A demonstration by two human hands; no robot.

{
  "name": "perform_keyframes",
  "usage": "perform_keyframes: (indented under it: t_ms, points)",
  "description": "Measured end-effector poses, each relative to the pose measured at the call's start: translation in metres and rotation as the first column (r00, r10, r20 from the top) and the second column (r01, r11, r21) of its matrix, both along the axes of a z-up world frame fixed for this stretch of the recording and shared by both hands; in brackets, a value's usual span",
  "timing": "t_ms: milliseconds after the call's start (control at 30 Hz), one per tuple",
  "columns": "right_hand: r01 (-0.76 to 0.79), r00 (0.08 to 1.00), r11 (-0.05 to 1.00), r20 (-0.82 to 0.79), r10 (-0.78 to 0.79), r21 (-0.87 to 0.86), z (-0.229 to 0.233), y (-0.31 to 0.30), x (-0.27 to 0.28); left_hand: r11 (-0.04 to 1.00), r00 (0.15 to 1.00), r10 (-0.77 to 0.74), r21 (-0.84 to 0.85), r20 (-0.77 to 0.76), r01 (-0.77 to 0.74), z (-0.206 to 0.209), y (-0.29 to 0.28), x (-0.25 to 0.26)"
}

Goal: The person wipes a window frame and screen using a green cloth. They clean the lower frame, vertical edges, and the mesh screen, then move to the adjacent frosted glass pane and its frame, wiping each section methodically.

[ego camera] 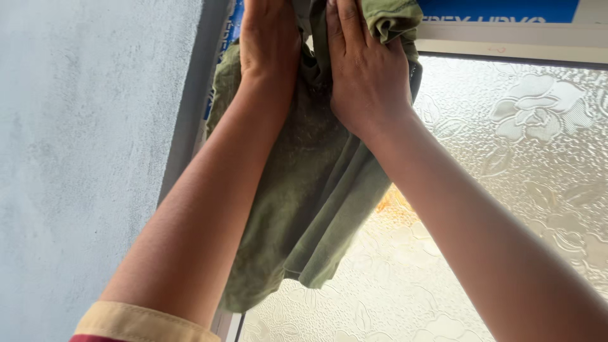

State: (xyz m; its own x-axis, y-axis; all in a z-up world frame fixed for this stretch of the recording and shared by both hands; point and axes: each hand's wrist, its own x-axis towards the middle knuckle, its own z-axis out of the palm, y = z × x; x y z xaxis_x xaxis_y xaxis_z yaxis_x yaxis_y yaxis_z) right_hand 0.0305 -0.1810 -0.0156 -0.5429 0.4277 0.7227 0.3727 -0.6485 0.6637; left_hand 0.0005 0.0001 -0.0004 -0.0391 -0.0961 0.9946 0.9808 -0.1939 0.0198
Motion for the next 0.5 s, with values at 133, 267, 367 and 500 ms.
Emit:
perform_keyframes:
  t_ms: [133,267,367,500]
  points:
    - [-0.071,0.997,0.996,0.026,0.073,-0.052,0.008,0.013,0.001,0.958,0.983,-0.025,0.287,0.183,-0.029,-0.001,0.013,-0.007]
    - [0.017,1.000,0.999,-0.024,-0.018,-0.042,0.011,0.028,-0.001,0.925,0.992,-0.094,0.376,0.089,0.054,-0.006,0.030,-0.020]
    - [0.090,0.990,0.991,-0.104,-0.100,-0.096,0.028,0.043,-0.005,0.901,0.989,-0.146,0.418,0.034,0.119,-0.011,0.038,-0.029]
    - [0.165,0.985,0.970,-0.024,-0.172,-0.181,0.045,0.054,0.000,0.908,0.985,-0.170,0.388,0.000,0.156,-0.017,0.044,-0.028]
